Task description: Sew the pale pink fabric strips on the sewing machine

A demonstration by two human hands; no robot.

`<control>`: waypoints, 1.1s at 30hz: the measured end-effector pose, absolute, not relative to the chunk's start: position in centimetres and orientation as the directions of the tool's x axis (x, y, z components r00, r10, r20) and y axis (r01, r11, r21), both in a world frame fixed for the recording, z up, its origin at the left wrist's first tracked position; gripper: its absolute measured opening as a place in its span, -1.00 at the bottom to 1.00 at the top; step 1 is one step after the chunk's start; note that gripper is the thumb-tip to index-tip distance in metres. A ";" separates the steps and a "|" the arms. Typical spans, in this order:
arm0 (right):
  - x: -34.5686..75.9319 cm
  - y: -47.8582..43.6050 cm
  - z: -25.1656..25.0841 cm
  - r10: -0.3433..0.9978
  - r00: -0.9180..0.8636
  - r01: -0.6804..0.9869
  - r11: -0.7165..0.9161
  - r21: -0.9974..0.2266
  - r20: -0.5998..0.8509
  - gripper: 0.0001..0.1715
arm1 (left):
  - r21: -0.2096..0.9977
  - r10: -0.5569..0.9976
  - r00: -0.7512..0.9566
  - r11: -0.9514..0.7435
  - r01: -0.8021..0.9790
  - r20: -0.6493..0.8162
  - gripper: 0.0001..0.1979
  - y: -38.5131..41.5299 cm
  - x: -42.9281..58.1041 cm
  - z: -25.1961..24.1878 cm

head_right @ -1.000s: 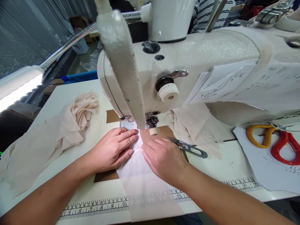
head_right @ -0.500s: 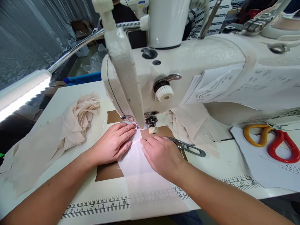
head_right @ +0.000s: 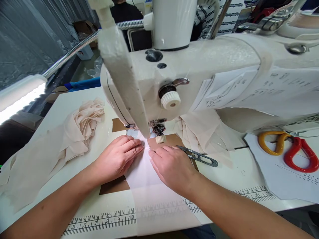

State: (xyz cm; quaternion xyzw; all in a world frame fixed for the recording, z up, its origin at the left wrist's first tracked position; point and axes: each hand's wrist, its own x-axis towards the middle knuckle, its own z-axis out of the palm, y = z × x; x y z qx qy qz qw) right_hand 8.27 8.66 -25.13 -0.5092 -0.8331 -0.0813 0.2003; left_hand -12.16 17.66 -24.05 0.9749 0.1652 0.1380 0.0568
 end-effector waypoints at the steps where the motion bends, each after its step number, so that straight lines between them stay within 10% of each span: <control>1: 8.3 8.7 -25.1 0.816 -0.401 0.881 0.468 -0.069 0.416 -0.73 | 0.149 0.339 0.906 -0.939 0.310 0.252 -0.72 17.6 -12.1 -24.1; 33: 7.5 9.7 -25.4 0.838 -0.360 0.922 0.387 0.018 0.411 -0.72 | 0.196 0.485 0.845 -0.872 0.448 0.227 -0.59 19.3 -12.5 -25.2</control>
